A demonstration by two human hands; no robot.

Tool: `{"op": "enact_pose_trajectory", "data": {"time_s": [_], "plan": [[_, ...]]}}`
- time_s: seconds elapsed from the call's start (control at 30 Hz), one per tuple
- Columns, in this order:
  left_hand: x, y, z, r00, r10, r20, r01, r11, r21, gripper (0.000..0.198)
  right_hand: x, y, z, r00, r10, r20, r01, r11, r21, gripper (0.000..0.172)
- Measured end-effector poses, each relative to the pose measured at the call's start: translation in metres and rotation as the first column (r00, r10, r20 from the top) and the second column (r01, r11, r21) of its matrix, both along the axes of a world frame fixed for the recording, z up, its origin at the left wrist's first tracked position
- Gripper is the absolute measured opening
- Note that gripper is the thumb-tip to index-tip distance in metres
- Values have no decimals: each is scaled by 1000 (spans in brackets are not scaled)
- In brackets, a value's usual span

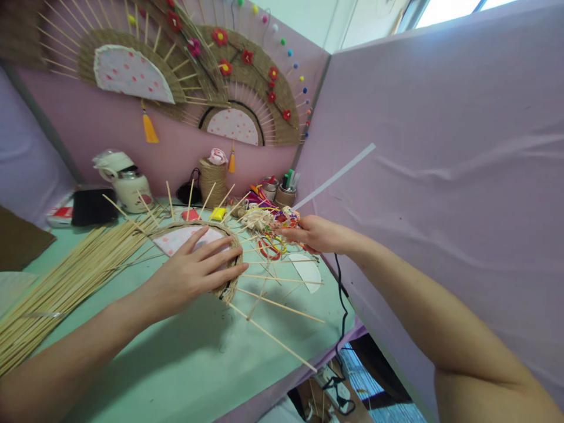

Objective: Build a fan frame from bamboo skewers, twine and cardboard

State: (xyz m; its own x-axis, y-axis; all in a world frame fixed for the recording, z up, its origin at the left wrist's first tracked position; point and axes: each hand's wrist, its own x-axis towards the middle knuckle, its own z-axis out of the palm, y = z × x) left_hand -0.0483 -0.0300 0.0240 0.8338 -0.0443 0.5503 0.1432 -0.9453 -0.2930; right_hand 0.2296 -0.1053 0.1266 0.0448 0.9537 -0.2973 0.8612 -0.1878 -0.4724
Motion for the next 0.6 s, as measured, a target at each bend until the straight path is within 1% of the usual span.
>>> {"op": "enact_pose_trajectory", "data": {"time_s": [0.27,0.37,0.47,0.6], "plan": [[0,0,0,1000,-2,3,2,1000,11,37,-1,0,1,1000,1,11,-2,1000,13,61],[1,1,0,1000,1,0,-1,1000,10,36,-1,0,0,1000,20,18,-20,999,34,59],[1,1,0,1000,7,7,-7,1000,15,34,-2,-2,-1,997,43,66,-49,995,85,55],[-1,3,-1,1000,18,4,-18,1000,9,34,-1,-8,-1,992,24,123,-51,975,216,45]]}}
